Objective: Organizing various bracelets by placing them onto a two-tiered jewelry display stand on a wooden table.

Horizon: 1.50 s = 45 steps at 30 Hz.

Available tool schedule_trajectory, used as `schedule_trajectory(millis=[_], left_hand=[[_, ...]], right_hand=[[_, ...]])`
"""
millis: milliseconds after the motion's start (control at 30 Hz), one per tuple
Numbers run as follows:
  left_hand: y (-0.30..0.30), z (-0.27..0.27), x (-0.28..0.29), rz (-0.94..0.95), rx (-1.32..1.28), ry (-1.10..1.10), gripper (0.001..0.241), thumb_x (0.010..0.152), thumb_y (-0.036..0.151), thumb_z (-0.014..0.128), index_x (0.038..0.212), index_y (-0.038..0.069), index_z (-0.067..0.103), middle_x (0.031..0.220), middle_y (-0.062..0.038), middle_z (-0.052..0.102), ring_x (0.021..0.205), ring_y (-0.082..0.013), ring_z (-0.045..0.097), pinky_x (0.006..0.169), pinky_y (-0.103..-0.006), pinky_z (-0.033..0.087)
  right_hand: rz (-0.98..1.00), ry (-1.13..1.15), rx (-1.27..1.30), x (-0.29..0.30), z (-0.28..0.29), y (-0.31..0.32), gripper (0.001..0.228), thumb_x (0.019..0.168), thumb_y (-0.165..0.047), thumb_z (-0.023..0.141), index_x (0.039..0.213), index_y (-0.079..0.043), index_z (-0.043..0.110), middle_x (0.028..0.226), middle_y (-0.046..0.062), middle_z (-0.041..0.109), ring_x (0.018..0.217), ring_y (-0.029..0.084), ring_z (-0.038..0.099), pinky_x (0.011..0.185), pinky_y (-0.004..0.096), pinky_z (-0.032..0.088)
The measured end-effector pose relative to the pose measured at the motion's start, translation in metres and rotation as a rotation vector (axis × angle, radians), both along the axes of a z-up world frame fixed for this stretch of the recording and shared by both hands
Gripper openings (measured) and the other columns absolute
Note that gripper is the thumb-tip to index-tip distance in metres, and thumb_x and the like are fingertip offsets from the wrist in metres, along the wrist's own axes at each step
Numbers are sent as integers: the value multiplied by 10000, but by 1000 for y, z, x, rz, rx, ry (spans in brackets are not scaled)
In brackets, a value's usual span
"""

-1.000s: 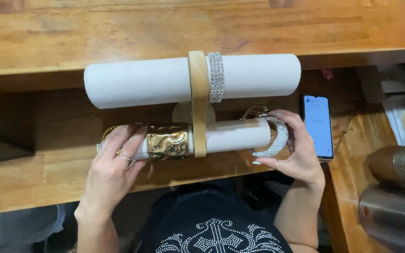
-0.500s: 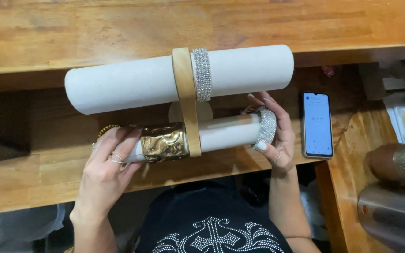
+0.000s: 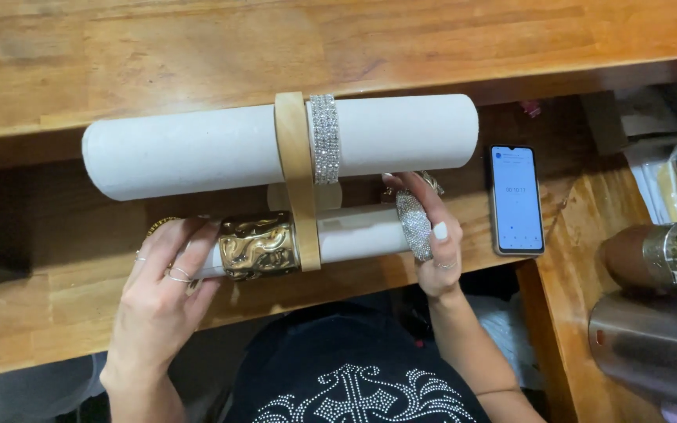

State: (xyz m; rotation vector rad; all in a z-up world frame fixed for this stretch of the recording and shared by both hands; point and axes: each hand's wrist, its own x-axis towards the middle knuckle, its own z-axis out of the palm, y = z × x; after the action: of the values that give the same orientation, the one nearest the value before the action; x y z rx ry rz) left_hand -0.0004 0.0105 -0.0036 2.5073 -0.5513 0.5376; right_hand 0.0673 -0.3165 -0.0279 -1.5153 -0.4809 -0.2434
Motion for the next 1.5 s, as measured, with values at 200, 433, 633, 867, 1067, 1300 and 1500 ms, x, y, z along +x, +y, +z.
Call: schedule_trajectory(millis=[200, 433, 633, 867, 1067, 1300, 1500], left_hand=[[-7, 7, -1, 5, 15, -1, 521, 846, -146, 648, 1350, -38, 570, 1331, -207, 566, 1206, -398, 576, 1105, -513, 477], [-9, 4, -5, 12, 28, -36, 486, 877, -142, 641, 1346, -26, 587, 1315, -203, 571, 1189, -400, 589, 1106, -514, 490], [-7, -1, -7, 31, 52, -23, 553, 819, -108, 690, 1352, -25, 573, 1313, -207, 572, 1200, -408, 576, 1121, -518, 475], [-6, 5, -5, 7, 17, 18, 630, 833, 8, 763, 1422, -2, 540, 1410, -201, 555, 1265, -389, 563, 1130, -500, 459], [1, 24, -8, -1, 16, 0, 691, 857, 208, 774, 1448, -35, 510, 1456, -256, 524, 1350, -423, 541, 1163, -505, 446], [7, 75, 1, 95, -105, -379, 477, 1053, 125, 733, 1415, -151, 592, 1398, -371, 562, 1307, -505, 596, 1152, -581, 527], [-1, 76, 56, 31, -165, -220, 663, 1006, 279, 870, 1536, 74, 528, 1484, -260, 457, 1384, -448, 491, 1179, -549, 445]], right_hand=[[-51, 30, 176, 4, -16, 4, 693, 1012, -464, 522, 1446, 76, 503, 1426, 241, 588, 1329, 315, 593, 1124, 424, 531], [-265, -90, 120, -2, -26, 15, 655, 1022, -488, 461, 1376, 54, 560, 1351, 234, 632, 1316, 333, 601, 1143, 436, 508], [-290, -111, 87, 0, -15, 14, 699, 1069, -540, 389, 1380, 66, 545, 1378, 240, 610, 1288, 342, 626, 1109, 432, 540], [-506, -596, -188, 8, 57, 0, 500, 1066, -362, 511, 1412, -12, 422, 1390, 231, 477, 1366, 380, 514, 1251, 498, 454], [-304, -845, -788, 35, 128, 4, 602, 1087, -490, 620, 1510, -123, 400, 1556, 227, 384, 1498, 494, 360, 1309, 723, 336], [-106, -813, -1258, 69, 140, 29, 942, 701, -285, 965, 1495, -63, 509, 1434, 137, 594, 1306, 356, 604, 1145, 586, 336], [-54, -795, -1199, 67, 142, 33, 901, 764, -291, 929, 1495, -54, 459, 1447, 191, 559, 1329, 348, 561, 1157, 594, 344]])
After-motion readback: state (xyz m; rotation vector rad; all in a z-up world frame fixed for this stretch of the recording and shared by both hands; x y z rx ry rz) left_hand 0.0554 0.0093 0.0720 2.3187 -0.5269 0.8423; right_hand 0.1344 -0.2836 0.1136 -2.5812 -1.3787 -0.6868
